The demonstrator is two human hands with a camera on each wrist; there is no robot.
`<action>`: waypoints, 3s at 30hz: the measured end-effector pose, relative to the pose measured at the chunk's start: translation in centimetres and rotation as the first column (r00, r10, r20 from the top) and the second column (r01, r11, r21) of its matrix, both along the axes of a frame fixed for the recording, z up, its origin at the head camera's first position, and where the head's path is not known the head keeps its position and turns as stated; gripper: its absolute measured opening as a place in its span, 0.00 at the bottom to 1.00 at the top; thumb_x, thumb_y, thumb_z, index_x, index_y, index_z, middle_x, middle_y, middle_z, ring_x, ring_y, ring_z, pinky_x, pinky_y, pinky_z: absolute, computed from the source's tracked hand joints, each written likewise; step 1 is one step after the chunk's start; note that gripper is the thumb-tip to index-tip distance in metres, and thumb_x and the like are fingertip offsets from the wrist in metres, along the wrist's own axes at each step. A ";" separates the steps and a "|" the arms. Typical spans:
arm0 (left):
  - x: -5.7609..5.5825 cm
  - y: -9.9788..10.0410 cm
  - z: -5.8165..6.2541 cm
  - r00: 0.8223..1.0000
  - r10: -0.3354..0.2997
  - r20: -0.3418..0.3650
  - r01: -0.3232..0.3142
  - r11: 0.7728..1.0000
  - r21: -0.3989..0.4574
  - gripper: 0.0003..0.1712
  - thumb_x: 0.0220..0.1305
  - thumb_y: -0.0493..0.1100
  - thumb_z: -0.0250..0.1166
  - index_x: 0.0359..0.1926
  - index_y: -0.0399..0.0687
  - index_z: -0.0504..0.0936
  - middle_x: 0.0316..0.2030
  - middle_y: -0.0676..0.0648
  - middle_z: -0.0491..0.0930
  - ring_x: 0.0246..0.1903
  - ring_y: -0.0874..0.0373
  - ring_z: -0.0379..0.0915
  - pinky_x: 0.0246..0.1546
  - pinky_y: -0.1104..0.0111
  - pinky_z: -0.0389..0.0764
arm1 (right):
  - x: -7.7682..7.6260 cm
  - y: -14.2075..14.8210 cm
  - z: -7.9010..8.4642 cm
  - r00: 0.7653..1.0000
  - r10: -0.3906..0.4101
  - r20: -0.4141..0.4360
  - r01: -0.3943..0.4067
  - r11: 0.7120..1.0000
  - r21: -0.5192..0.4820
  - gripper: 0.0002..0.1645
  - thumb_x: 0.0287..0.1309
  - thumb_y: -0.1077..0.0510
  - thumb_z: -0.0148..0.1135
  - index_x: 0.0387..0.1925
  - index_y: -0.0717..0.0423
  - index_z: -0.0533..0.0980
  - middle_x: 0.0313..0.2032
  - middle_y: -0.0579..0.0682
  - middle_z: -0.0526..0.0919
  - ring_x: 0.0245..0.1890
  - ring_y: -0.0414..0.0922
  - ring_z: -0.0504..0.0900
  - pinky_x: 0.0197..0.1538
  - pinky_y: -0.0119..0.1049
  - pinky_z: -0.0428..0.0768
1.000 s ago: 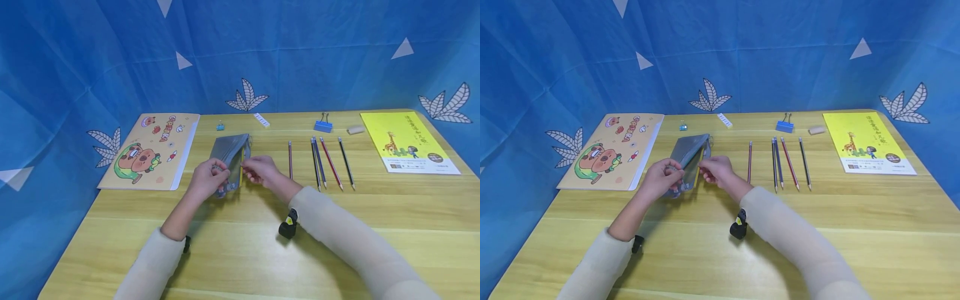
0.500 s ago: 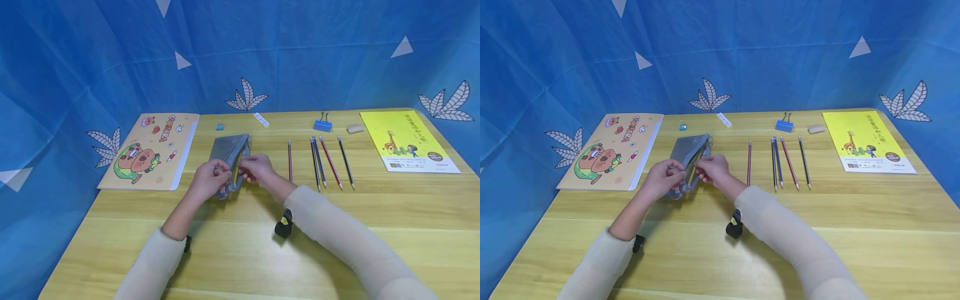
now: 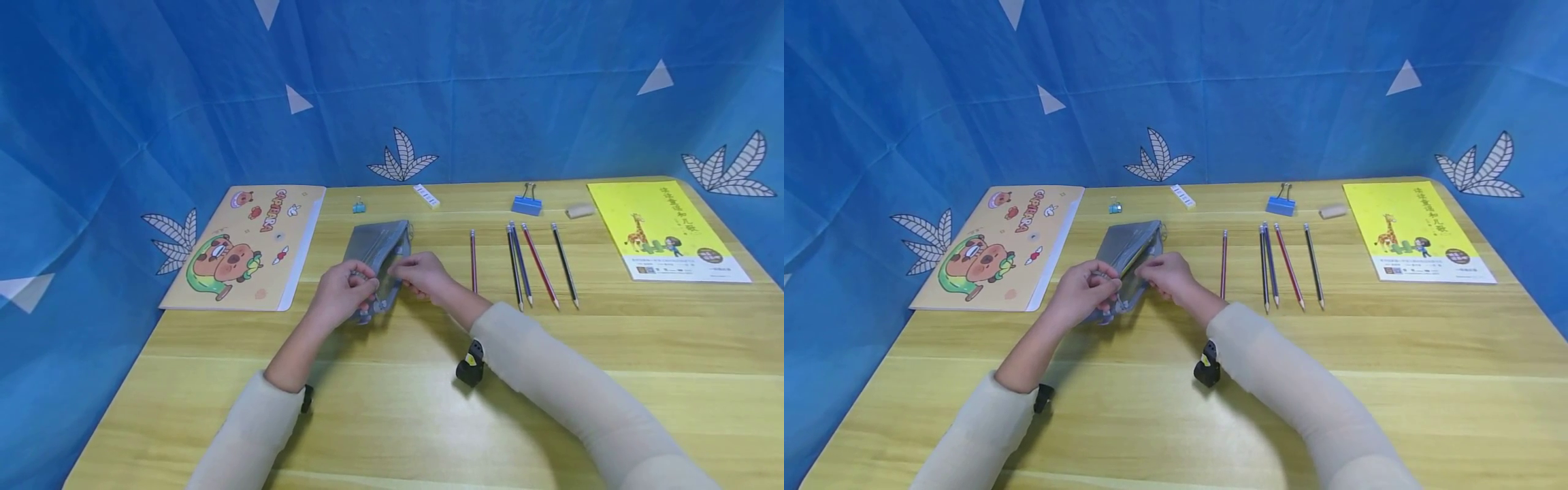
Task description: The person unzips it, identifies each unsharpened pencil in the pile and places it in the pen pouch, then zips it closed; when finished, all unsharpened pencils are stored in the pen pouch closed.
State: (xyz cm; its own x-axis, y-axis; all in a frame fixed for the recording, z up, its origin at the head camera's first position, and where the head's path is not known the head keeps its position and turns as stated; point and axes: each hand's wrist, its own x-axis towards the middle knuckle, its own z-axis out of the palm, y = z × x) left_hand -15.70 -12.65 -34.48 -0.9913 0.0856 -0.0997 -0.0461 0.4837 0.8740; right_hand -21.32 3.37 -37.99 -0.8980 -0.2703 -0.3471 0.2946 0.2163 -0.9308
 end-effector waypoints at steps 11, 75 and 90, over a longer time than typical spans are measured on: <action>0.2 -0.1 0.3 0.999 0.046 0.009 -0.047 0.999 0.020 0.06 0.53 0.39 0.59 0.33 0.44 0.73 0.20 0.44 0.76 0.17 0.55 0.71 0.20 0.63 0.74 | -0.2 2.0 -0.3 0.999 0.014 -0.050 -0.014 1.000 -0.009 0.14 0.49 0.60 0.57 0.39 0.61 0.74 0.16 0.51 0.69 0.10 0.38 0.62 0.13 0.28 0.60; -1.0 -3.7 1.2 0.977 -0.205 -0.058 0.206 0.978 0.012 0.10 0.60 0.40 0.53 0.40 0.39 0.73 0.22 0.41 0.70 0.22 0.49 0.66 0.23 0.61 0.71 | -2.4 10.7 0.6 0.896 0.319 -0.308 -0.196 0.908 0.371 0.17 0.55 0.67 0.48 0.46 0.52 0.72 0.35 0.56 0.74 0.13 0.45 0.66 0.16 0.36 0.68; -3.1 -4.7 0.3 0.983 -0.131 -0.132 0.107 0.978 -0.177 0.08 0.56 0.42 0.57 0.38 0.47 0.74 0.29 0.46 0.73 0.28 0.54 0.68 0.27 0.63 0.72 | -0.3 10.3 -0.1 0.684 0.389 -0.618 -0.031 0.861 0.508 0.14 0.51 0.61 0.57 0.42 0.52 0.76 0.33 0.47 0.80 0.27 0.39 0.76 0.20 0.32 0.72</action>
State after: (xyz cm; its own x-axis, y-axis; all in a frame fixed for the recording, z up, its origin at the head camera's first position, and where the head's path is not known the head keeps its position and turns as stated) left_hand -18.80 -17.31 -34.14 -0.9800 0.1980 0.0184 0.1395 0.6187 0.7731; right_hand -21.64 13.69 -38.06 -0.8586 -0.4682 0.2090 -0.4841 0.6059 -0.6313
